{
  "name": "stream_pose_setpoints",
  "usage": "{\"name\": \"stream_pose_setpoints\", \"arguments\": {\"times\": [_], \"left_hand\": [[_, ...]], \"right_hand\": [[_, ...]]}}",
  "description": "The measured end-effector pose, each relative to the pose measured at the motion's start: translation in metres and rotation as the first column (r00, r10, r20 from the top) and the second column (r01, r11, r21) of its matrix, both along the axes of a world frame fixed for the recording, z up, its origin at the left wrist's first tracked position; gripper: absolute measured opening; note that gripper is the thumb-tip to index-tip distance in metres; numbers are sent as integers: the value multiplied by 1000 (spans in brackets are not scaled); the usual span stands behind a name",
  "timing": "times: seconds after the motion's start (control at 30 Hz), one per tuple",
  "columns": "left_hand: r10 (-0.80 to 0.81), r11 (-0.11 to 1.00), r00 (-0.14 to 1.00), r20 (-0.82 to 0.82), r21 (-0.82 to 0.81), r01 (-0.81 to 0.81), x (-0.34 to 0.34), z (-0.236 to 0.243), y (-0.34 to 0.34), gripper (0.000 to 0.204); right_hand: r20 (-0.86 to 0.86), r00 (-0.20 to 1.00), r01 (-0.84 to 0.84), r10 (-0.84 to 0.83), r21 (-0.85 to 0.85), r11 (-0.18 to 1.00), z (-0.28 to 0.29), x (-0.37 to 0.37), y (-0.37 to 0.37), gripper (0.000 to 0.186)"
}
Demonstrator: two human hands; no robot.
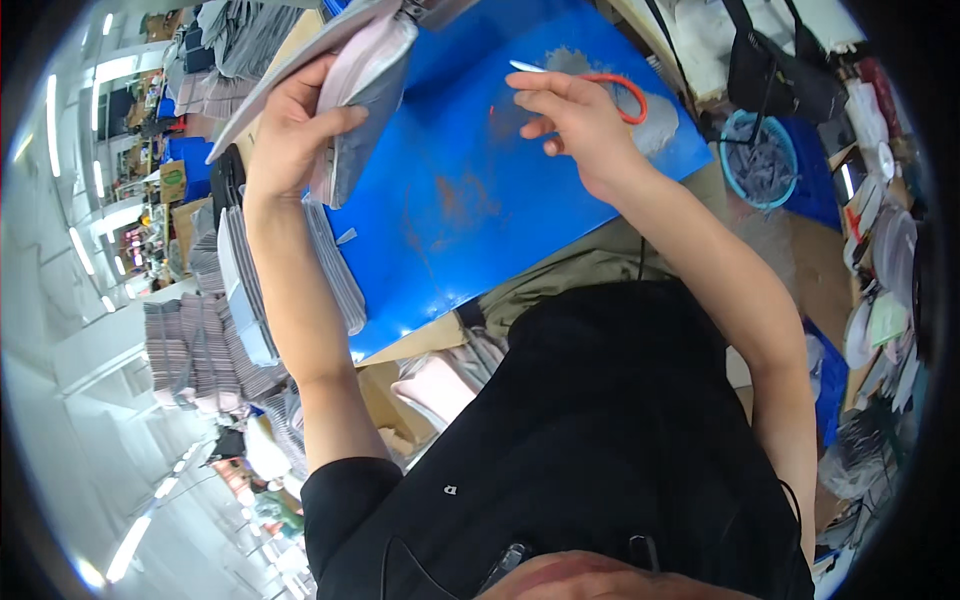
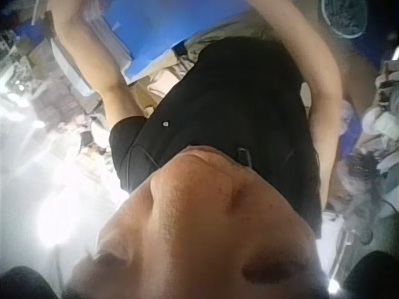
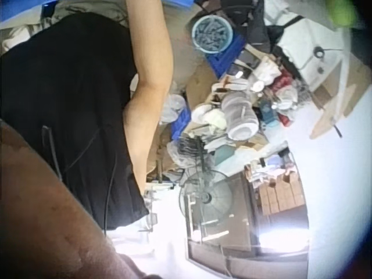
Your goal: Stitching together fabric and mesh components to create pouches using an industrial sewing machine and trimming excess material with scissors.
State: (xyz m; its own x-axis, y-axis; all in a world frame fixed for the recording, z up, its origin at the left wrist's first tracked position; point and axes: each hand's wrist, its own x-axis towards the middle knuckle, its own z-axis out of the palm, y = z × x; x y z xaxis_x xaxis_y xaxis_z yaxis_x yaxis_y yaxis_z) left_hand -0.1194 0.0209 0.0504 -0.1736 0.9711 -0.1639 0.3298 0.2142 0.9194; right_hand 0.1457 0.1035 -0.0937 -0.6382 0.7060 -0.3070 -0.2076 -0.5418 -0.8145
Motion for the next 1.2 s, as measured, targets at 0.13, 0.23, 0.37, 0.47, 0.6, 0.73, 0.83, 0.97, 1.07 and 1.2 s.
{"name": "stream_pose_setpoints", "arguments": {"times": [0.13, 0.23, 0.37, 0.47, 0.6, 0.73, 0.83, 0.97, 1.07, 1.2], "left_hand": [[-39, 997, 999, -9, -61, 38, -14, 9, 12, 63], [-64, 991, 994, 92, -115, 74, -24, 13, 17, 65], [-99, 987, 989, 113, -117, 112, -34, 15, 15, 64], [-82, 990, 986, 142, -104, 98, -37, 15, 14, 64], [-57, 990, 985, 162, -121, 77, -38, 15, 17, 66], [-50, 993, 986, 159, -96, 66, -39, 14, 17, 67], [-36, 996, 988, 147, -76, 48, -40, 13, 16, 67], [-46, 995, 987, 155, -79, 58, -40, 12, 15, 67], [-39, 994, 985, 169, -93, 55, -40, 12, 16, 66], [-35, 997, 984, 177, -64, 47, -39, 11, 15, 66]], "right_hand": [[50, 999, -3, 7, -71, 997, -34, 22, -12, 32], [98, 995, 41, -30, -112, 993, -49, 34, -13, 35], [109, 994, 41, -25, -149, 988, -59, 41, -15, 34], [119, 993, 34, -17, -140, 990, -65, 43, -17, 33], [98, 994, 52, -38, -150, 987, -74, 43, -21, 32], [92, 995, 49, -40, -97, 994, -80, 42, -22, 31], [97, 994, 49, -40, -94, 994, -81, 41, -22, 30], [109, 993, 49, -43, -54, 997, -82, 42, -21, 29], [110, 993, 54, -49, -44, 998, -84, 41, -22, 28], [103, 993, 56, -51, -45, 997, -86, 40, -23, 28]]}}
